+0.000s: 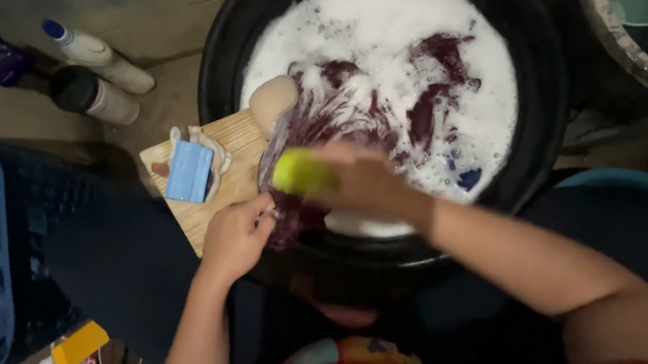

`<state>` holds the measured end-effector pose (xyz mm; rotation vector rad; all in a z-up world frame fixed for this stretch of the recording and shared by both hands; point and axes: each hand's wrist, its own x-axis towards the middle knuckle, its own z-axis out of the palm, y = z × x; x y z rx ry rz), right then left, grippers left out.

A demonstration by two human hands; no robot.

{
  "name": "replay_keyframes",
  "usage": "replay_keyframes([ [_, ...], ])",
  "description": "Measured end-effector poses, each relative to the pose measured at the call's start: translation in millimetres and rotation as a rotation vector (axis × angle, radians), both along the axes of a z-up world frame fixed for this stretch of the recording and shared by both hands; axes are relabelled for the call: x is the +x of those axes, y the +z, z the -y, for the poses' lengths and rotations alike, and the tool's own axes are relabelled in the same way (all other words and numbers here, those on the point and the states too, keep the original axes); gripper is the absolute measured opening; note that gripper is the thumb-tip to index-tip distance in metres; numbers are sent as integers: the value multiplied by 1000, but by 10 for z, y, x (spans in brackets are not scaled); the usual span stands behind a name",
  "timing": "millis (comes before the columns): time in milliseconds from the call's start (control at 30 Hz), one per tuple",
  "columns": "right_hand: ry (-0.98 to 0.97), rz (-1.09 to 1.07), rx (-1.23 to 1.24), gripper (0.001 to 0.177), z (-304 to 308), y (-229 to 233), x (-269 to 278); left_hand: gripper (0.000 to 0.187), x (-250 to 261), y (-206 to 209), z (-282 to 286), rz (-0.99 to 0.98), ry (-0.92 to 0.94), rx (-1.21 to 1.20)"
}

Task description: The person is hand-washing clothes in a basin using a scrub brush, a soap bar, and a wooden scrubbing board.

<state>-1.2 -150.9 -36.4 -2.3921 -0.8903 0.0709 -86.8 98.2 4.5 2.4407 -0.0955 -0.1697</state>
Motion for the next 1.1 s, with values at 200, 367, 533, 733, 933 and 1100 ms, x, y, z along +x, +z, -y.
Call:
replay_keyframes([
  [200,-494,-66,-126,84,868,-356,1028,18,-72,367,-10,-32,-6,-11],
  [367,-115,-843,-408,87,1559,-372,1217,32,145,414,192,381,-34,345],
  [533,188,-984,-812,87,1603,-992,1014,23,807,-312,731,271,-62,531],
  [733,100,-997,-774,76,1625,-1319,855,16,1197,-825,1102,154,87,685],
  [933,68,-1052,-153,85,1831,-641,1043,20,1027,-417,897,143,101,274],
  [1100,-462,-1001,53,86,1485,130,918,30,830,-24,718,-109,79,-15],
])
